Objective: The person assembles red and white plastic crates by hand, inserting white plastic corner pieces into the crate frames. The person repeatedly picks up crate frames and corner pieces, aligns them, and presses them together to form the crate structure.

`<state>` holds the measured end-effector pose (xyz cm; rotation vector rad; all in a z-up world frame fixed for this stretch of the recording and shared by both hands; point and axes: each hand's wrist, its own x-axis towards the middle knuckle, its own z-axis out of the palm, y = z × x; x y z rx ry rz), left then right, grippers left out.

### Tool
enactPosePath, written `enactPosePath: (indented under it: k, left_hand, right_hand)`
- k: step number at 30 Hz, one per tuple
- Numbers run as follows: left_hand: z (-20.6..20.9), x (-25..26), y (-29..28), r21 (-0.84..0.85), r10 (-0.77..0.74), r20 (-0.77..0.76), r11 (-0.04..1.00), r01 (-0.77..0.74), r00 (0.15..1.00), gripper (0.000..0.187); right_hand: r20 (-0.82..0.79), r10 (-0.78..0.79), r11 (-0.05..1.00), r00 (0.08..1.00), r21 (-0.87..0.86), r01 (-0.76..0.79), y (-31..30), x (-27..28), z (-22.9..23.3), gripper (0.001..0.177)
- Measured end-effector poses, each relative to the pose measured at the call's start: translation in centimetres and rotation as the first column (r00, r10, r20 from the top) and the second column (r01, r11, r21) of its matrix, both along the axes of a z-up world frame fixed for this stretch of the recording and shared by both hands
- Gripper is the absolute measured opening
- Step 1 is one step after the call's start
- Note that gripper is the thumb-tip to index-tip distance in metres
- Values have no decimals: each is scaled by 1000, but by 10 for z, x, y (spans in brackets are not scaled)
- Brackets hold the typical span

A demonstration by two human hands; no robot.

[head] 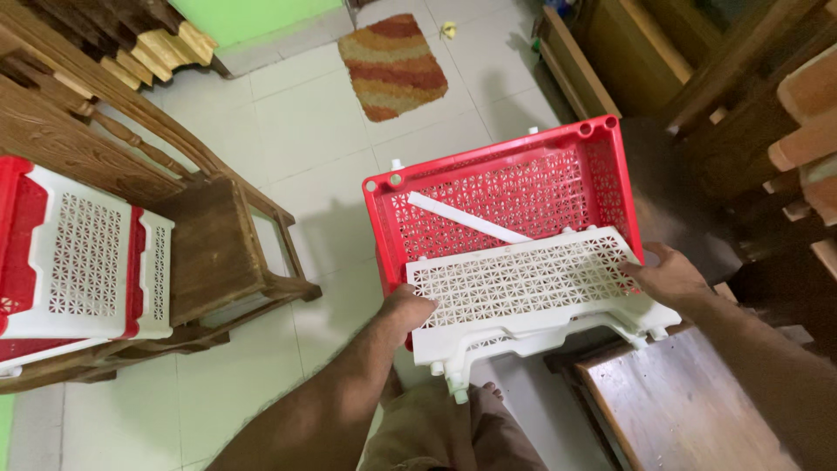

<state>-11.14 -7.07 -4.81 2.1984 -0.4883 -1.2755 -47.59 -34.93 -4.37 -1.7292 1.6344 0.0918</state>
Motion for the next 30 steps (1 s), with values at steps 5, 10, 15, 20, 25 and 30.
enactPosePath:
  k: [5, 10, 15, 20, 25, 30]
  left_hand:
    - [56, -2, -3, -160, 129, 15, 979, -125, 992, 46]
    - [114, 5, 7, -249, 230, 30, 944, -215, 973, 56]
    - [159, 34, 40, -357, 297, -31, 889, -288, 954, 65]
    - [198, 73, 97, -381, 393, -118, 830, -407, 912, 66]
    - [222, 113, 168, -441, 474, -170, 747, -497, 864, 64]
    - [233, 154, 250, -497, 548, -226, 646, -579, 805, 62]
  right_hand:
    - [156, 41, 997, 987, -75, -30, 28, 38, 57, 79]
    - [254, 88, 994, 963, -83, -69, 62, 86, 95, 76]
    - [339, 149, 988, 929, -100, -121, 105, 137, 131, 75]
    - [440, 207, 978, 874, -75, -193, 158, 199, 169, 73]
    - [506, 297, 951, 810, -83, -297, 216, 265, 202, 72]
    - [530, 360, 923, 768, -84, -376, 286, 337, 227, 70]
